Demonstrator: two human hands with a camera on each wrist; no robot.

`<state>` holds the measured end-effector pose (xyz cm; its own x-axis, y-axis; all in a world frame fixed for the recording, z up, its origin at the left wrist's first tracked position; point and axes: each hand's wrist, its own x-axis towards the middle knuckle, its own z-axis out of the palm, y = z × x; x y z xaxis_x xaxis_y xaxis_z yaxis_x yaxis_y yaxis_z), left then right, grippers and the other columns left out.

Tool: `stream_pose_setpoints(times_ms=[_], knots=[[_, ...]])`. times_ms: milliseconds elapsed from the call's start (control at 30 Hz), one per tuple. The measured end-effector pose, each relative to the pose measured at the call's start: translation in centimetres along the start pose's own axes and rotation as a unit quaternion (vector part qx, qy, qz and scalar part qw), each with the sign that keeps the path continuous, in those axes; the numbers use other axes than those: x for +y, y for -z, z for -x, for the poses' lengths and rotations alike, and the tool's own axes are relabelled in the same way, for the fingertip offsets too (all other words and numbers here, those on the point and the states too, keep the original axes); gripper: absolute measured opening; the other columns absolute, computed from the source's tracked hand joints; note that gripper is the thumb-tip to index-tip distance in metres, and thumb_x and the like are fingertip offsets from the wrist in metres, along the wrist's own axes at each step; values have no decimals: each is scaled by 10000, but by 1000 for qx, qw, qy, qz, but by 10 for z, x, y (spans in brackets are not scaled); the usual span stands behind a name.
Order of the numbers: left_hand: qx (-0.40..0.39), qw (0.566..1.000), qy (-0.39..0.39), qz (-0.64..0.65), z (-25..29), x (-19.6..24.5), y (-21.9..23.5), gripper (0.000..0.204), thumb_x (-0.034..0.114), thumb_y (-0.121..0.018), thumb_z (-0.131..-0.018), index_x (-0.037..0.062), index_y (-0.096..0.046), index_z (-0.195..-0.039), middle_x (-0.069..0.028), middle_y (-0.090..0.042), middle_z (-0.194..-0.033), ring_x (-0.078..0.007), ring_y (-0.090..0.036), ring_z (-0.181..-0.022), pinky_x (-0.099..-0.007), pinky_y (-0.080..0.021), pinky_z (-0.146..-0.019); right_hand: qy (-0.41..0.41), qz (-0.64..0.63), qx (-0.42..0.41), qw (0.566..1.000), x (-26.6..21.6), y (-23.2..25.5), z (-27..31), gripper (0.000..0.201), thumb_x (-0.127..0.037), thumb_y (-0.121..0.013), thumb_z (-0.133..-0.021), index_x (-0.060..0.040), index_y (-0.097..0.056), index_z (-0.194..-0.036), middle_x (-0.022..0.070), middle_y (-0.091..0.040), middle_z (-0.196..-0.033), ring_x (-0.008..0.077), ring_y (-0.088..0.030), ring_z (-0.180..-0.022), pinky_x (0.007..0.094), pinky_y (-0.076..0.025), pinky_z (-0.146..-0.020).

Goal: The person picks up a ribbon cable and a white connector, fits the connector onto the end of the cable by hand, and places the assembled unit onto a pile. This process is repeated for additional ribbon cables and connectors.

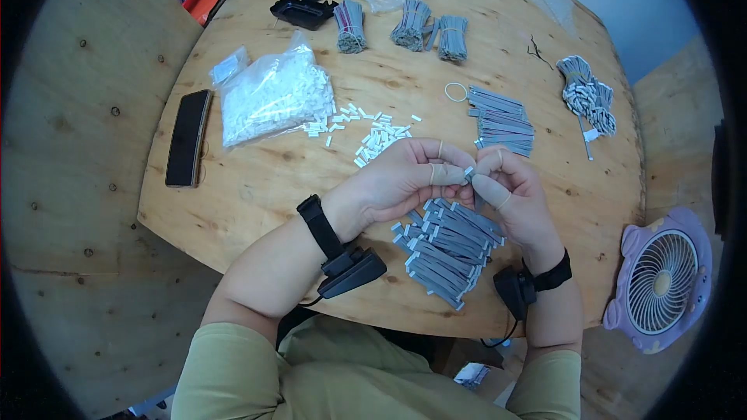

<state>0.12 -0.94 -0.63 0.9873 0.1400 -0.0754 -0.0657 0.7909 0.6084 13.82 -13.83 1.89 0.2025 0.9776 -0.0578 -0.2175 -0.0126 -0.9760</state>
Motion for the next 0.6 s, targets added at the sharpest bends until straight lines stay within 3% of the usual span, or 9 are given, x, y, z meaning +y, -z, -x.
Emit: stream_pose_setpoints(times_ms=[600], knots=[[11,1000,-15,-7,0,0,0,195,51,-572,-802,-32,-562,-978,-115,-590,-909,-164,-584,-804,-252,-488,-747,25,27,39,999,4,-3,0,43,-34,-537,-819,-26,-507,-789,5,-443,-855,81,-555,-734,200,-446,-657]])
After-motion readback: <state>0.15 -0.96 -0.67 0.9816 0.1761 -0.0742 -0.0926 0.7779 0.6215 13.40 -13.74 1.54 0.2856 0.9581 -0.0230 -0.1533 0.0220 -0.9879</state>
